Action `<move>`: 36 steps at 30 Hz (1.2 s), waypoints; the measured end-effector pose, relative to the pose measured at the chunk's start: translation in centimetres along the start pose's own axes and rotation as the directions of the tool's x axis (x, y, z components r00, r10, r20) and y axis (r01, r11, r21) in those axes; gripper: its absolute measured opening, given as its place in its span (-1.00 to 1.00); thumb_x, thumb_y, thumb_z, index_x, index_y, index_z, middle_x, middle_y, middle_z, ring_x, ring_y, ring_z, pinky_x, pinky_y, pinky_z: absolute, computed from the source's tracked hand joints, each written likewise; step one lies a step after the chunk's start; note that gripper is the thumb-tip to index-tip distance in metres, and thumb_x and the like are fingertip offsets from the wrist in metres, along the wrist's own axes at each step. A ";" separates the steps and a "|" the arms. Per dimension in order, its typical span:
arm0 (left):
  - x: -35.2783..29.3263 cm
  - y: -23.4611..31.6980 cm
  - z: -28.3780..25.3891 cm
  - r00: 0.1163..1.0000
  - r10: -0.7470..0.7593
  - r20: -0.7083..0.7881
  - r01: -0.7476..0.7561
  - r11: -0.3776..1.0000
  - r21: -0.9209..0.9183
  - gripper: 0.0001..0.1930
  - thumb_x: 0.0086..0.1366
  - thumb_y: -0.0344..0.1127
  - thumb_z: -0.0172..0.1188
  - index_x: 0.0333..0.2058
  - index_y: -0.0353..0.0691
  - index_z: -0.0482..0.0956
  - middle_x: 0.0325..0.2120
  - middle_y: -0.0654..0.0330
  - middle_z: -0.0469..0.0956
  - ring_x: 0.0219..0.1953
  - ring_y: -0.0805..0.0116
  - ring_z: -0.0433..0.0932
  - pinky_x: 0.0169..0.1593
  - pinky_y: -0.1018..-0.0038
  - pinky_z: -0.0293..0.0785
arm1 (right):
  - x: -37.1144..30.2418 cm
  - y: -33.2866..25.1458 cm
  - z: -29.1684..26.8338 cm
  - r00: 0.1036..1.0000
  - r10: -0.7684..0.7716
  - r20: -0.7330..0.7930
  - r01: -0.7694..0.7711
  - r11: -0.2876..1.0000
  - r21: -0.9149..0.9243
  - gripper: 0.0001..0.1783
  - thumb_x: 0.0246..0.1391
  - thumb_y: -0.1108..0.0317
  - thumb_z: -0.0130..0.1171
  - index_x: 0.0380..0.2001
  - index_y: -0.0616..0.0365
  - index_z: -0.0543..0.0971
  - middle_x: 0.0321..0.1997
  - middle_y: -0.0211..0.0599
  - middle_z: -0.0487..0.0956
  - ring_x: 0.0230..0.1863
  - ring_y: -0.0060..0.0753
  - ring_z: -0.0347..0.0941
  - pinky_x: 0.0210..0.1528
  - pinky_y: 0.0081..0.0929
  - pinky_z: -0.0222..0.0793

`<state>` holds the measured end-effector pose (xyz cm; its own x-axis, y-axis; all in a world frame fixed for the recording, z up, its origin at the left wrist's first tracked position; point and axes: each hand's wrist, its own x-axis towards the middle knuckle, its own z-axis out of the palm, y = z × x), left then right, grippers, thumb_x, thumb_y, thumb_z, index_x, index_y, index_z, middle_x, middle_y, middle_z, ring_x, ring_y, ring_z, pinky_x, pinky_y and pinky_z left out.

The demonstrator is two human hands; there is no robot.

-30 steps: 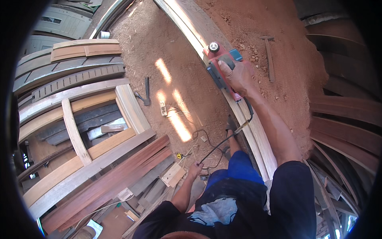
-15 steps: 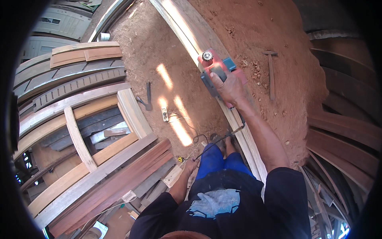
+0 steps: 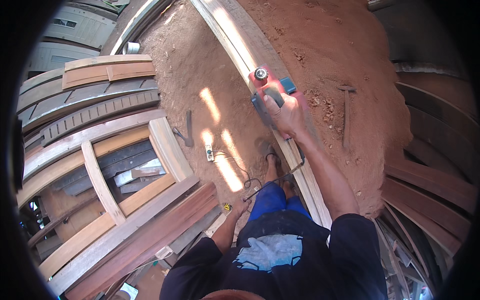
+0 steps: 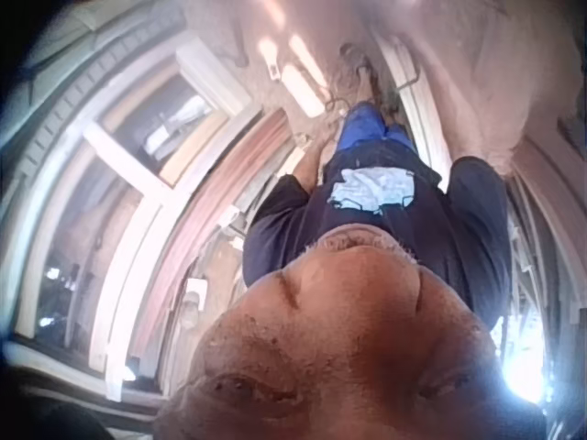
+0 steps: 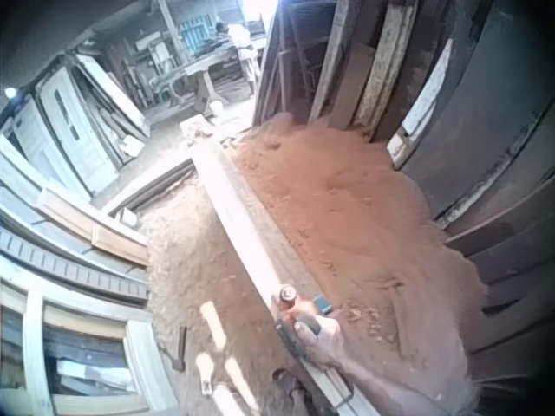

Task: The person uses a hand axe to shape a small piece of wood, then uses a power sander to smooth a long wooden plank. The person repeatedly strikes the wood with the axe and then sands the plank with the sander.

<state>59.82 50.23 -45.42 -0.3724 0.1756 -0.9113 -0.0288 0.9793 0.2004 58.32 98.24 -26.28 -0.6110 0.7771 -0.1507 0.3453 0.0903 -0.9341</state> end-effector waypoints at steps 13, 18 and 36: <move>5.4 3.3 -5.6 0.998 0.056 -0.008 -0.056 0.993 -0.107 -0.67 0.21 -0.08 0.32 -0.32 -0.28 0.65 -0.43 0.00 0.69 -0.33 0.16 0.66 -0.15 0.27 0.55 | 9.8 -2.4 2.3 0.996 0.042 0.076 -0.040 0.999 -0.022 -0.32 0.31 -0.26 0.10 -0.21 0.29 0.62 -0.49 -0.42 0.49 -0.39 -0.53 0.38 -0.27 -0.37 0.40; 7.3 3.2 -7.3 1.000 0.024 -0.012 -0.024 0.997 -0.067 -0.73 0.25 -0.17 0.33 -0.32 -0.29 0.63 -0.50 0.17 0.63 -0.41 0.35 0.56 -0.25 0.37 0.51 | 12.1 -2.8 2.8 0.989 0.091 0.119 -0.091 0.996 -0.004 -0.33 0.32 -0.24 0.09 -0.14 0.29 0.63 -0.43 -0.35 0.54 -0.32 -0.51 0.43 -0.20 -0.36 0.42; 10.2 5.6 -10.5 0.993 0.110 -0.033 -0.111 0.993 -0.031 -0.57 0.20 0.02 0.36 -0.33 -0.32 0.61 -0.51 0.04 0.64 -0.42 0.25 0.61 -0.25 0.32 0.52 | 19.7 -4.3 4.7 0.989 0.111 0.097 -0.105 0.992 -0.072 -0.36 0.27 -0.26 0.08 0.01 0.11 0.64 -0.27 0.02 0.67 -0.13 -0.12 0.63 0.01 -0.15 0.46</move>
<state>46.14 56.49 -49.80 -0.4039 0.2784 -0.8714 -0.0163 0.9502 0.3111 41.44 110.27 -26.78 -0.6348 0.7184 -0.2845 0.4577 0.0530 -0.8875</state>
